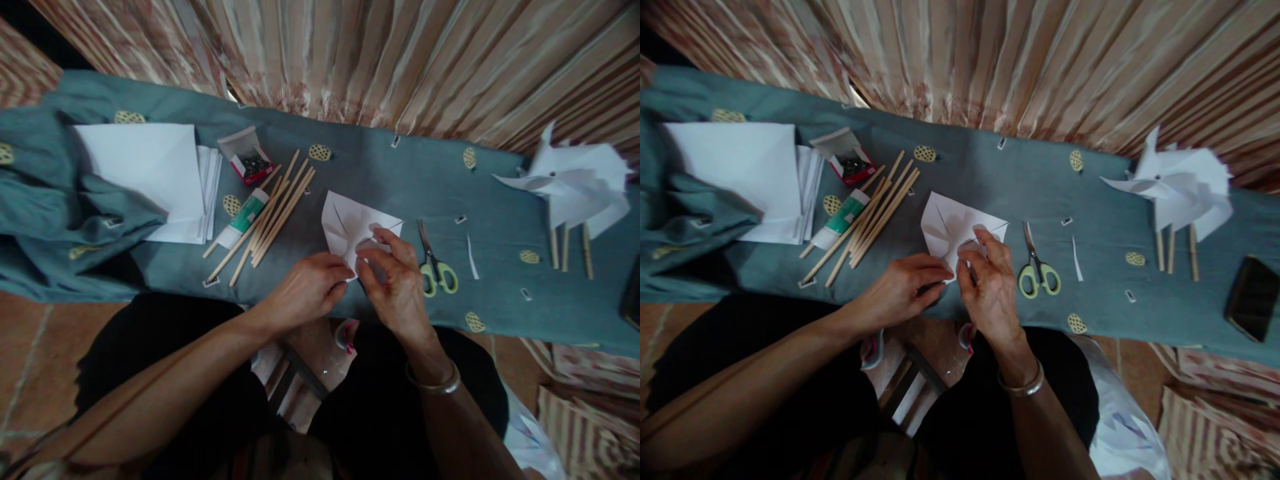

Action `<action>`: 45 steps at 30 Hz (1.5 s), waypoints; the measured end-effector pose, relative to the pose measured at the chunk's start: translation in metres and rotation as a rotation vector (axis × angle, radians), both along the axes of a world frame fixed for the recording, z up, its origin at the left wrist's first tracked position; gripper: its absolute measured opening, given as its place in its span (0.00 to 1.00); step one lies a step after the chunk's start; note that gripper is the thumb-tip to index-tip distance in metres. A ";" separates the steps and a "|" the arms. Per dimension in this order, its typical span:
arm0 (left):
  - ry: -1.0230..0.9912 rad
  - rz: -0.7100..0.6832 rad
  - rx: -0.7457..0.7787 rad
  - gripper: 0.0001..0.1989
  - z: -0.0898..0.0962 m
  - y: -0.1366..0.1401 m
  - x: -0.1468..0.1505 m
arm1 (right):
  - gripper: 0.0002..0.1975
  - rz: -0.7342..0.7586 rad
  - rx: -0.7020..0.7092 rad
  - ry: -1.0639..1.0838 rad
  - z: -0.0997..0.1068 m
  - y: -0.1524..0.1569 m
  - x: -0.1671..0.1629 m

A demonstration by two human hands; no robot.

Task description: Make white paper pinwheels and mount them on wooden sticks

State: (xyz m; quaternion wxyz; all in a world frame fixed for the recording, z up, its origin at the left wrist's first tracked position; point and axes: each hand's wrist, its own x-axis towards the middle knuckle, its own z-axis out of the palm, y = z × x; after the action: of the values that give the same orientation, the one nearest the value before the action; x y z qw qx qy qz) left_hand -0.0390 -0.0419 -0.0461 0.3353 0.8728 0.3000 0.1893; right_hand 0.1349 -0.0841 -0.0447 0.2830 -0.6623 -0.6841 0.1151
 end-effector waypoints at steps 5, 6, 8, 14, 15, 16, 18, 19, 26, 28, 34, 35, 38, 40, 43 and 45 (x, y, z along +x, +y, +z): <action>0.023 -0.009 -0.011 0.11 0.000 0.000 0.000 | 0.12 0.033 0.009 -0.016 -0.001 0.000 0.000; 0.026 -0.010 -0.013 0.11 0.000 0.000 0.000 | 0.13 0.039 0.007 -0.022 -0.001 0.000 0.000; 0.027 -0.008 -0.012 0.11 0.000 0.000 0.001 | 0.14 0.051 0.010 -0.031 -0.002 0.000 0.000; 0.031 0.005 -0.014 0.10 0.001 -0.001 0.001 | 0.17 0.074 -0.024 -0.048 0.001 0.000 -0.002; 0.033 0.006 -0.020 0.10 0.001 -0.001 0.001 | 0.17 0.076 -0.032 -0.058 0.001 0.000 -0.002; 0.036 0.007 -0.023 0.10 0.001 -0.001 0.001 | 0.17 0.081 -0.036 -0.068 0.001 0.000 -0.002; 0.042 0.003 -0.025 0.10 0.001 0.000 0.001 | 0.19 0.097 -0.045 -0.093 -0.001 -0.001 -0.002; 0.044 0.002 -0.027 0.10 0.001 0.000 0.001 | 0.20 0.104 -0.047 -0.107 -0.002 -0.001 -0.002; 0.149 -0.012 0.076 0.10 0.007 -0.003 0.000 | 0.18 0.108 0.002 -0.243 -0.012 -0.004 -0.010; 0.183 -0.022 0.140 0.09 0.009 -0.004 0.001 | 0.17 0.136 0.035 -0.282 -0.014 -0.002 -0.012; 0.224 -0.031 0.226 0.08 0.009 -0.003 0.002 | 0.18 0.125 0.065 -0.194 -0.022 0.002 -0.014; 0.229 -0.035 0.231 0.08 0.009 -0.003 0.002 | 0.18 0.135 0.068 -0.187 -0.022 0.002 -0.013; 0.234 -0.040 0.240 0.08 0.008 -0.003 0.002 | 0.17 0.160 0.072 -0.180 -0.018 0.001 -0.009; 0.234 -0.038 0.240 0.09 0.008 -0.003 0.003 | 0.18 0.161 0.060 -0.130 -0.011 0.003 -0.005; 0.245 -0.039 0.243 0.09 0.010 -0.003 0.004 | 0.21 0.104 0.061 -0.058 -0.001 0.015 0.004; 0.250 -0.042 0.245 0.09 0.011 -0.003 0.005 | 0.22 0.024 0.052 -0.097 0.003 0.028 0.010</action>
State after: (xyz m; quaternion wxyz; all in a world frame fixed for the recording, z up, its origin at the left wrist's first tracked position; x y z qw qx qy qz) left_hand -0.0340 -0.0446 -0.0353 0.1901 0.9300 0.2957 0.1073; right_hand 0.1451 -0.0560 -0.0412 0.2650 -0.6513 -0.7077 0.0682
